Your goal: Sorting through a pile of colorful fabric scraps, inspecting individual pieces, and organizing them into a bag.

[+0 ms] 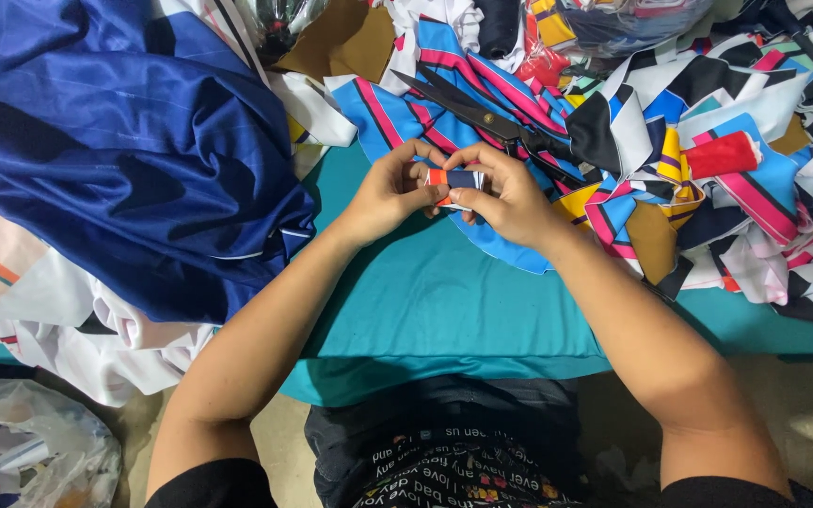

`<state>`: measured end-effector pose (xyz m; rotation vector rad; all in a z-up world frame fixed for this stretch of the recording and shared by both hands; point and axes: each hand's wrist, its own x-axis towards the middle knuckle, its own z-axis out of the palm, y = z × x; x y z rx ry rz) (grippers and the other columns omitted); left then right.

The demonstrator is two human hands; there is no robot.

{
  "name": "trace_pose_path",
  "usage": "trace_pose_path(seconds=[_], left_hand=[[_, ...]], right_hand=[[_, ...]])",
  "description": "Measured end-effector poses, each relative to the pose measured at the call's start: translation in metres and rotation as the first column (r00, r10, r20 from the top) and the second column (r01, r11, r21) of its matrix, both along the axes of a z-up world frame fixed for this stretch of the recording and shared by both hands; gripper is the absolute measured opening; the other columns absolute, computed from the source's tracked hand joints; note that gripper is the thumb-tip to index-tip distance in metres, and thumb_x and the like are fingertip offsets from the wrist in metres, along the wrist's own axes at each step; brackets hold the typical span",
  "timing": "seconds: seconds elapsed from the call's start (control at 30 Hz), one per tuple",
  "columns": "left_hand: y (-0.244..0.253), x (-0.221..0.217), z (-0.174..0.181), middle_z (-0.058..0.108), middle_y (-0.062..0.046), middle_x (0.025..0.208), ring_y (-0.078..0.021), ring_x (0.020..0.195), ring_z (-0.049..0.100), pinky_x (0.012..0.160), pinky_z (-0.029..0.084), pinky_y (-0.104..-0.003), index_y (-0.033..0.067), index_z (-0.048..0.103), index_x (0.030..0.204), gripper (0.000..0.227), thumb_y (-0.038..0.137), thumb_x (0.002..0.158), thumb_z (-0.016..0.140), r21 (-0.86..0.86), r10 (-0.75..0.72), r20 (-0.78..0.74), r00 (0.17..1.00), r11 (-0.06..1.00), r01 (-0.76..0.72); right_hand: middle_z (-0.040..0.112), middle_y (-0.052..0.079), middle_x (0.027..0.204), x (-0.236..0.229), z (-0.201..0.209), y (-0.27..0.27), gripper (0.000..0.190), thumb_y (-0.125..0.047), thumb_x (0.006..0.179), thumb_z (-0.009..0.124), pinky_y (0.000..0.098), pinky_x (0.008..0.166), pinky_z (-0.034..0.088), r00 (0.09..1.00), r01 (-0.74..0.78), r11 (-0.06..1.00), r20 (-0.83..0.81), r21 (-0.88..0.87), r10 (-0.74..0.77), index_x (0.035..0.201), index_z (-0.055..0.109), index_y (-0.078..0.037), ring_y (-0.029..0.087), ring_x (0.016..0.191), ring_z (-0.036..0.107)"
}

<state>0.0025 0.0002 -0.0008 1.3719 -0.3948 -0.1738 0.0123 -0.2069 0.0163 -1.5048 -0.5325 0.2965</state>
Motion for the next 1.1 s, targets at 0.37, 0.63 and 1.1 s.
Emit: trace_pose_path(seconds=[0.37,0.63,1.1], left_hand=[[-0.004,-0.008,0.009,0.068,-0.022,0.107,-0.0249,0.091,0.07,0.08,0.066,-0.044,-0.0015,0.057,0.137,0.044,0.005,0.097,0.073,0.085,0.112,0.075,0.991,0.989,-0.118],[-0.013,0.007,0.022,0.074,-0.017,0.086,-0.0233,0.077,0.076,0.07,0.067,-0.039,-0.0006,0.072,0.113,0.015,0.004,0.1,0.068,0.192,0.091,0.128,0.988,0.975,-0.115],[-0.077,0.095,0.009,0.071,-0.016,0.123,-0.0347,0.113,0.067,0.097,0.053,-0.047,0.0044,0.062,0.127,0.029,0.023,0.105,0.061,0.36,0.05,0.719,0.694,0.827,-0.432]], right_hand=[[0.072,0.016,0.082,-0.001,0.014,-0.002,0.02,0.003,0.096,0.072,0.0235,0.063,0.06,0.925,0.282,0.958,0.278,-0.048,-0.259,0.116,0.071,-0.001,0.017,0.07,0.074],[0.071,0.017,0.08,0.005,0.006,-0.005,0.03,0.007,0.089,0.074,0.0273,0.058,0.062,0.951,0.257,0.966,0.178,-0.011,-0.251,0.117,0.065,0.001,0.019,0.065,0.073],[0.049,0.006,0.079,0.021,0.009,-0.028,0.009,-0.006,0.1,0.053,0.0237,0.048,0.038,0.77,0.591,0.78,0.147,0.205,-0.622,0.107,0.048,-0.008,0.01,0.056,0.042]])
